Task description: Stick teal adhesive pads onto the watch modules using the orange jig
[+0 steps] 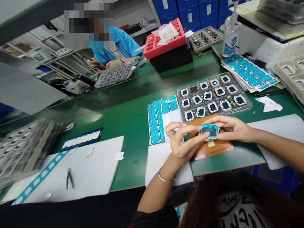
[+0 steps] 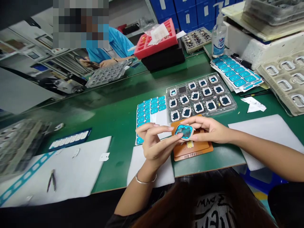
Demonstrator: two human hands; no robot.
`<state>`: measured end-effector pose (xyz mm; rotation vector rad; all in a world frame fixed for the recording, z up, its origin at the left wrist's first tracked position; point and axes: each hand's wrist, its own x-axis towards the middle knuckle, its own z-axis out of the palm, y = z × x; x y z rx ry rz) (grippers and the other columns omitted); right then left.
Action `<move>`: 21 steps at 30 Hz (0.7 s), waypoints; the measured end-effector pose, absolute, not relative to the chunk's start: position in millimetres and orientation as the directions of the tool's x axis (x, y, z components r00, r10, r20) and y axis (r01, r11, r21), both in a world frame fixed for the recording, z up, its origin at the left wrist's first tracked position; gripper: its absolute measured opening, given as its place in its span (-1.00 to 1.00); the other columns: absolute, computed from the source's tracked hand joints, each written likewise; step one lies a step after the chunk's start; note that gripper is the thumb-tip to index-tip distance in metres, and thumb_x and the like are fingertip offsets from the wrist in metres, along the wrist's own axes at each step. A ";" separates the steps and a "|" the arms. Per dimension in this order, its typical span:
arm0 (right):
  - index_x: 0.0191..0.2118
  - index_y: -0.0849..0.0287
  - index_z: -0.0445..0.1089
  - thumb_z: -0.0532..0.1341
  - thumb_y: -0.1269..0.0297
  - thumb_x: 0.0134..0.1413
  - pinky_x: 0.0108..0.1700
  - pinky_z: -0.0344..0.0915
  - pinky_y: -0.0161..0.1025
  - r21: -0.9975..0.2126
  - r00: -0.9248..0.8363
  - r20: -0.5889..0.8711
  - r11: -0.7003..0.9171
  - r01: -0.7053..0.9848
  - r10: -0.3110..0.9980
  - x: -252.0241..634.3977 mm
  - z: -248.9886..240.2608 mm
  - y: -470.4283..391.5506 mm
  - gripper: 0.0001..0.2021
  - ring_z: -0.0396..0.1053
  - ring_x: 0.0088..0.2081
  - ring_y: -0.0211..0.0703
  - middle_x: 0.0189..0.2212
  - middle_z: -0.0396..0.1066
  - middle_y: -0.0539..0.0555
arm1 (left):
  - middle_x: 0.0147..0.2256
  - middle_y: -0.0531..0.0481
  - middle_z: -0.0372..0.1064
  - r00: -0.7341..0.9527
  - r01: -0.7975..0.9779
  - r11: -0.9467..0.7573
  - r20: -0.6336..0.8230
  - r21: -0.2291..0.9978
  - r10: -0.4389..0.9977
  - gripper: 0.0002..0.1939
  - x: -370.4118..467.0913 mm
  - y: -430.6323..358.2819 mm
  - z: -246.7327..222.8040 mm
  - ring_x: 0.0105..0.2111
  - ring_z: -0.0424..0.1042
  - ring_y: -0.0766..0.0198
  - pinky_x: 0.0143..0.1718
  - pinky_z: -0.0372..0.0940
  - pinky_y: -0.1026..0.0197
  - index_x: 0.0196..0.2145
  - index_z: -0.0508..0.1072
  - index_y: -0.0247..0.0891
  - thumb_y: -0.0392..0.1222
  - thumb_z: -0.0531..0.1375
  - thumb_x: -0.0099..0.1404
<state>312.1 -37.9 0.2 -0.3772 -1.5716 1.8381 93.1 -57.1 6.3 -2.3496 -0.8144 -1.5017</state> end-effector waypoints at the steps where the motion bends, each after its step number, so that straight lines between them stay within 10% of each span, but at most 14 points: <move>1: 0.15 0.11 0.28 0.28 0.37 0.24 0.11 0.34 -0.26 -0.949 -0.731 0.207 -0.048 -0.312 0.650 312.1 0.7 -37.4 -0.61 0.47 0.01 -0.27 -0.03 0.51 0.06 | -0.26 -0.03 0.39 0.320 0.561 -0.822 0.890 0.098 0.325 -0.95 93.1 -57.2 6.6 -0.14 0.12 0.16 -0.15 0.15 0.11 -0.29 0.55 -0.09 -0.20 0.27 0.29; 21: 0.19 0.11 0.36 0.36 0.16 0.12 0.03 0.41 -0.16 -0.991 -0.703 0.032 -0.067 -0.112 0.710 320.3 -0.1 -29.0 -0.48 0.48 -0.08 -0.14 -0.03 0.50 0.12 | -0.07 -0.06 0.35 0.333 0.607 -0.762 0.800 0.223 0.499 -0.67 90.3 -46.4 2.5 -0.04 0.22 0.13 -0.02 0.14 0.03 -0.19 0.55 -0.09 0.13 0.33 0.17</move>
